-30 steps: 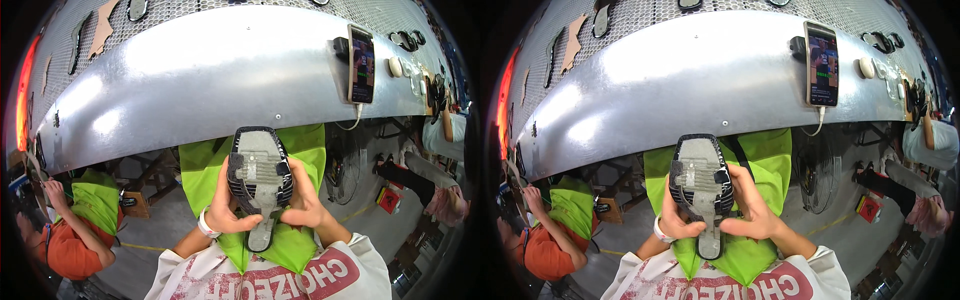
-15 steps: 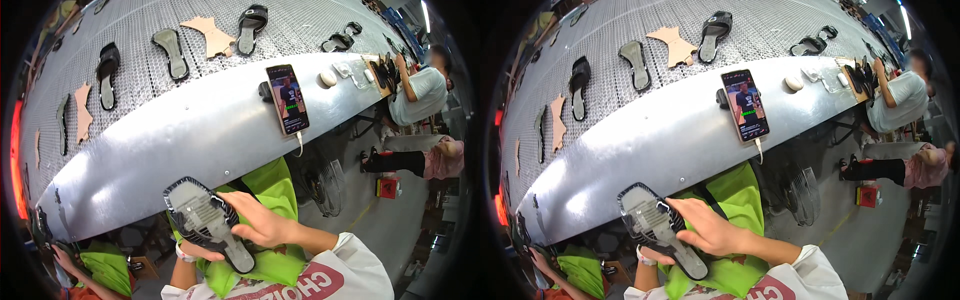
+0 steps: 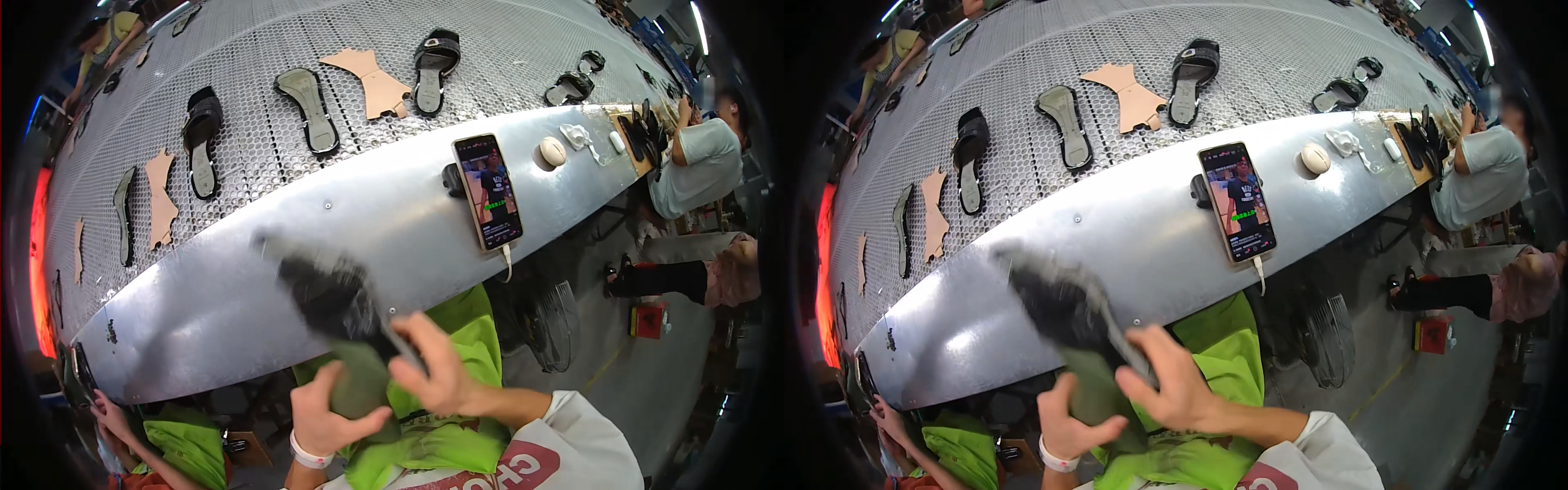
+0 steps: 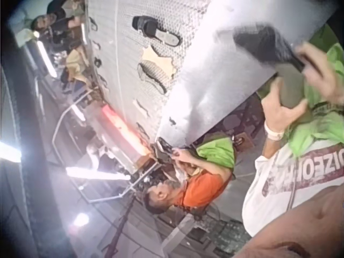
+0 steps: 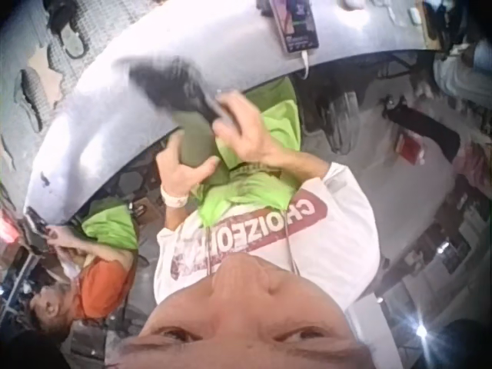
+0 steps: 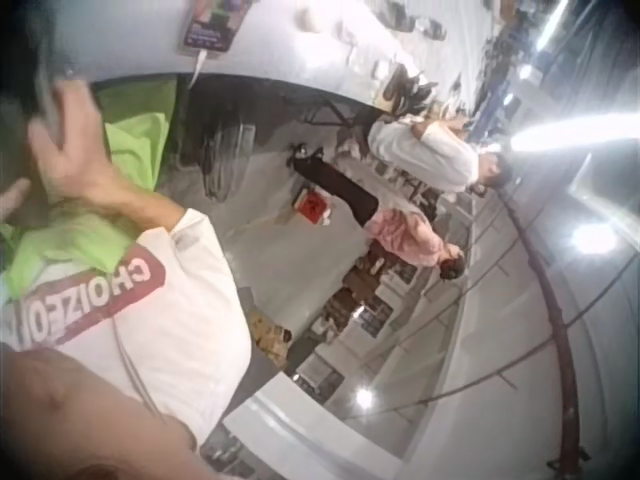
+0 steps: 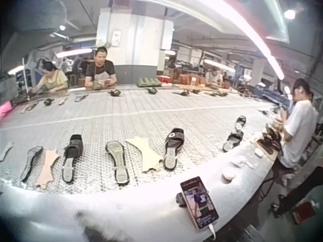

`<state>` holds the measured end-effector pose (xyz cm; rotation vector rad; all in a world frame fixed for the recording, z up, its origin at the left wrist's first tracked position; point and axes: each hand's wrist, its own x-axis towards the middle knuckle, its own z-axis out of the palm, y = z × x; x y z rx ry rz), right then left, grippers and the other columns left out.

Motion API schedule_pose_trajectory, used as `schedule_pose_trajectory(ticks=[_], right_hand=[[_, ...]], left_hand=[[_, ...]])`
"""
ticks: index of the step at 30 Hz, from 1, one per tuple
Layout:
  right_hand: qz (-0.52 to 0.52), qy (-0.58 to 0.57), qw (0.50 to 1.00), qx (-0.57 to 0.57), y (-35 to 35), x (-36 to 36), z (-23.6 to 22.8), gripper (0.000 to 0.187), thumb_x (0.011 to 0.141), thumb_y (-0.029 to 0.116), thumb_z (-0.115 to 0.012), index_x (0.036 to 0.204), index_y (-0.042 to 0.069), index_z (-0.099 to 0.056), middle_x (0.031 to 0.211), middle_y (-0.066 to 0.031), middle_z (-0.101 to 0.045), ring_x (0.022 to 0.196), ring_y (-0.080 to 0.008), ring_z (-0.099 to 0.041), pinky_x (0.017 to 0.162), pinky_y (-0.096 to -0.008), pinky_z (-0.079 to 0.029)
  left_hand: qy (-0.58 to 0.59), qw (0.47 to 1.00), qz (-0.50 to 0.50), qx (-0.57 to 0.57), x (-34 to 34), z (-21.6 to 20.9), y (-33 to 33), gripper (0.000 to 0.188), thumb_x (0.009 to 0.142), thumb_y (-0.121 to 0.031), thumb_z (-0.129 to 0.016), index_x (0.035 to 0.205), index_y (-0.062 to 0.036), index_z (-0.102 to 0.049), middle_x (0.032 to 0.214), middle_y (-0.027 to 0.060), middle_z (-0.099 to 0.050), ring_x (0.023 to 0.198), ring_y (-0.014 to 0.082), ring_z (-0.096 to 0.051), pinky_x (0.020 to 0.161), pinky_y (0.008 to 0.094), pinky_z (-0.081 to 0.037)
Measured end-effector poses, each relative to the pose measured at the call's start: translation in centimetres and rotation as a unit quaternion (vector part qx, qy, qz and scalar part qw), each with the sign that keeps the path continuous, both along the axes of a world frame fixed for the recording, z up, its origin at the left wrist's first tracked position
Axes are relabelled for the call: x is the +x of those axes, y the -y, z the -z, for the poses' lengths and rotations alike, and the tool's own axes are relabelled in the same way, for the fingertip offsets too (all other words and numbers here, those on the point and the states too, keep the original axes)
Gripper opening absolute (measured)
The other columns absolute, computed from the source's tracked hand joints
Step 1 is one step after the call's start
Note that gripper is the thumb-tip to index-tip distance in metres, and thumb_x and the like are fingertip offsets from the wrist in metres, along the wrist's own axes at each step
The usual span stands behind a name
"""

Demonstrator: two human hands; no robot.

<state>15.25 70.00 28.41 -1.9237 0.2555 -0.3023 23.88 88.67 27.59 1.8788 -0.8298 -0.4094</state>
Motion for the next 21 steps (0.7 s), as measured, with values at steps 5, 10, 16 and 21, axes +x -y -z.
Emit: schedule_pose_trajectory(ticks=[5,10,16,21], right_hand=[[0.128,0.141,0.946,0.262,8.8,9.9,-5.5,0.040,0.103,0.033,-0.037,0.099,0.001,-0.061,0.080,-0.0064,-0.063,0.065,-0.0121,-0.058,0.055,-0.0270,-0.047],[0.296,0.178,0.925,0.158,28.4,17.2,-10.7,0.040,0.101,0.029,-0.045,0.122,-0.005,-0.053,0.101,-0.0128,-0.065,0.083,-0.0182,-0.061,0.074,-0.0300,-0.049],[0.178,0.105,0.967,-0.148,32.3,24.7,-8.0,0.040,0.096,0.029,-0.055,0.124,0.002,-0.060,0.116,-0.0059,-0.064,0.104,-0.0162,-0.060,0.087,-0.0297,-0.048],[-0.034,-0.078,0.918,-0.387,24.4,32.9,-3.5,0.079,0.089,0.066,-0.052,0.144,0.010,-0.045,0.146,-0.0194,-0.046,0.135,-0.0338,-0.044,0.110,-0.0440,-0.036]], left_hand=[[0.060,0.995,-0.002,0.077,0.7,-1.4,-2.1,0.065,0.057,-0.038,-0.090,0.103,0.0010,-0.066,0.078,0.0162,-0.069,0.064,0.0274,-0.069,0.061,0.0326,-0.055],[0.231,0.941,-0.166,0.184,5.2,-3.8,-3.1,0.066,0.053,-0.029,-0.091,0.108,-0.0013,-0.067,0.073,0.0151,-0.063,0.065,0.0341,-0.060,0.060,0.0420,-0.048],[0.310,0.912,-0.208,0.167,9.9,-4.4,-2.9,0.049,0.064,-0.009,-0.084,0.110,-0.0034,-0.068,0.095,0.0153,-0.068,0.080,0.0302,-0.062,0.071,0.0391,-0.048],[0.299,0.922,0.098,-0.225,10.8,-11.3,-4.1,0.027,0.075,-0.004,-0.067,0.102,-0.0009,-0.065,0.085,0.0127,-0.065,0.069,0.0267,-0.059,0.060,0.0372,-0.046]])
